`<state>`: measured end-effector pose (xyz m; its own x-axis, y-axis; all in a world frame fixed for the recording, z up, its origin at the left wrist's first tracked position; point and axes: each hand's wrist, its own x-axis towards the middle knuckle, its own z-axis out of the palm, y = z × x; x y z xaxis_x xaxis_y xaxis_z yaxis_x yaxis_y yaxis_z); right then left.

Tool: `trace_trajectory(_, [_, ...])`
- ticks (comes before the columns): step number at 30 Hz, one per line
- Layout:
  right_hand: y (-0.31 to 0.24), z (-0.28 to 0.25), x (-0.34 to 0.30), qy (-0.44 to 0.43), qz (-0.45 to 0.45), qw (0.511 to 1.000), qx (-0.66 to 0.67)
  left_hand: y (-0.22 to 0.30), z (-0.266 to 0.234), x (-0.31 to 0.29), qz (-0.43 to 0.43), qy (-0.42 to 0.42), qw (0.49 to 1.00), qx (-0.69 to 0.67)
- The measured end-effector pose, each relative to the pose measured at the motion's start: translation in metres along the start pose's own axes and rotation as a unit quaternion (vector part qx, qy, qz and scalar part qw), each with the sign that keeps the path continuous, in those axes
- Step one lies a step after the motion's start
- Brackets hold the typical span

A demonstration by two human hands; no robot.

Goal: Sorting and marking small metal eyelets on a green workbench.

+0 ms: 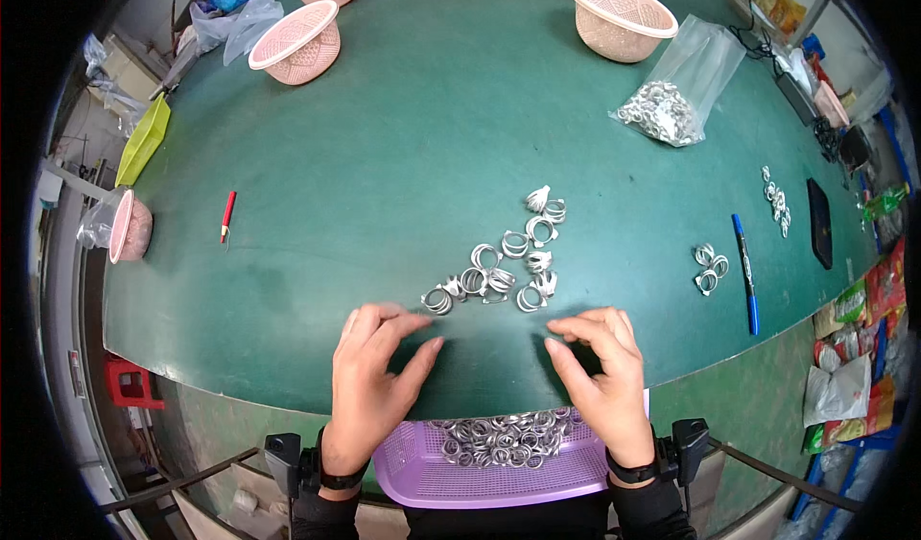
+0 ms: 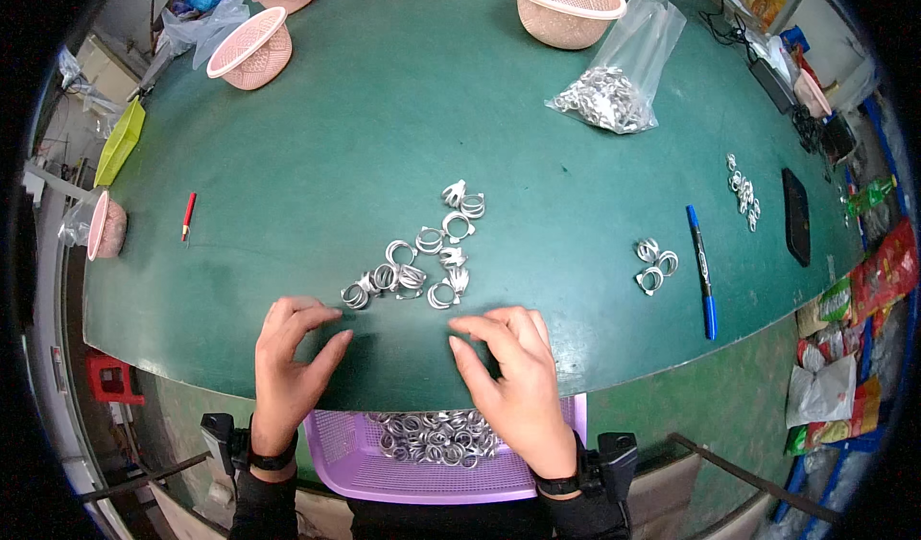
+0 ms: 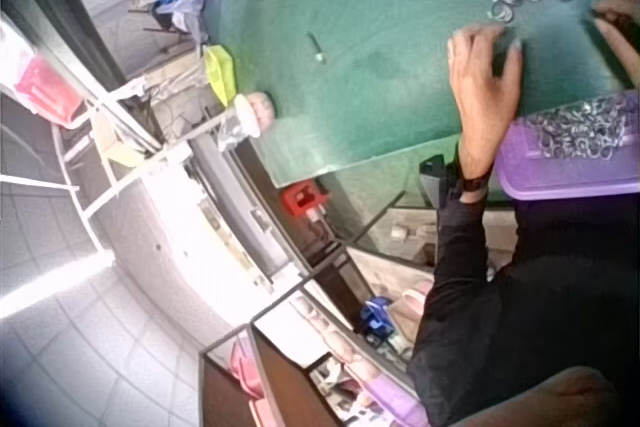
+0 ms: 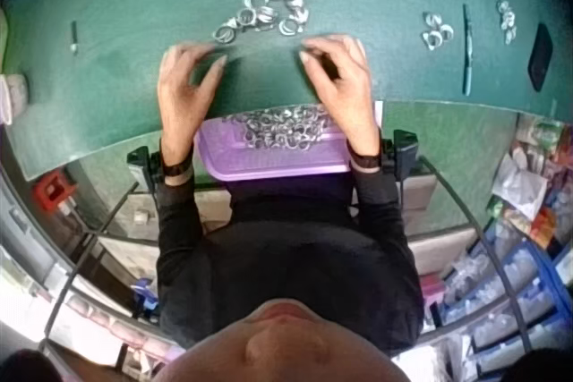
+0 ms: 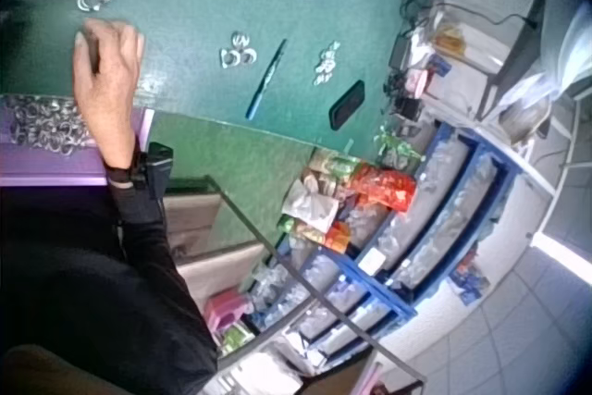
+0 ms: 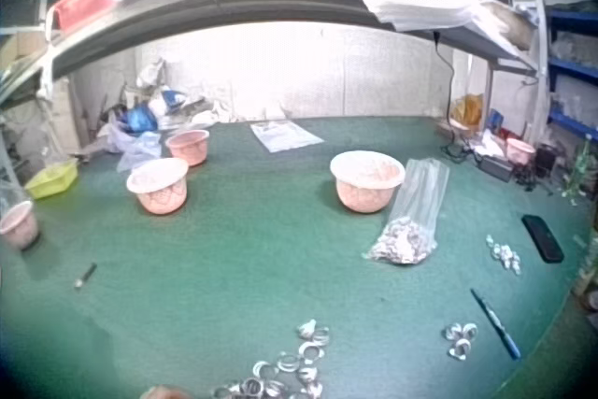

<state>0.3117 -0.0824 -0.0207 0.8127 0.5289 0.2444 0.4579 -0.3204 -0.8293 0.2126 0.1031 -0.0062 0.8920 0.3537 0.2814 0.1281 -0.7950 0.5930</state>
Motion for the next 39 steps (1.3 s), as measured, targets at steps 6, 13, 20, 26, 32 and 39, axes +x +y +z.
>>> trace_trajectory(6, [-0.001,0.021,0.007,0.000,-0.015,0.989,-0.146,-0.006,0.017,0.007,0.031,0.009,0.997,0.073])
trace_trajectory(13, [-0.006,0.005,-0.018,-0.062,0.072,0.966,0.240,0.013,0.016,-0.020,-0.161,-0.088,0.884,-0.430])
trace_trajectory(20, [-0.018,0.003,-0.026,-0.124,0.176,0.803,0.556,0.027,0.023,-0.032,-0.225,-0.145,0.689,-0.673])
trace_trajectory(26, [-0.016,0.008,-0.033,-0.140,0.157,0.775,0.596,0.028,0.029,-0.037,-0.239,-0.153,0.620,-0.732])
trace_trajectory(32, [-0.018,0.008,-0.036,-0.113,0.182,0.787,0.578,0.031,0.028,-0.038,-0.228,-0.150,0.651,-0.709])
trace_trajectory(39, [-0.019,0.006,-0.035,-0.098,0.149,0.833,0.524,0.033,0.029,-0.038,-0.234,-0.157,0.658,-0.698])
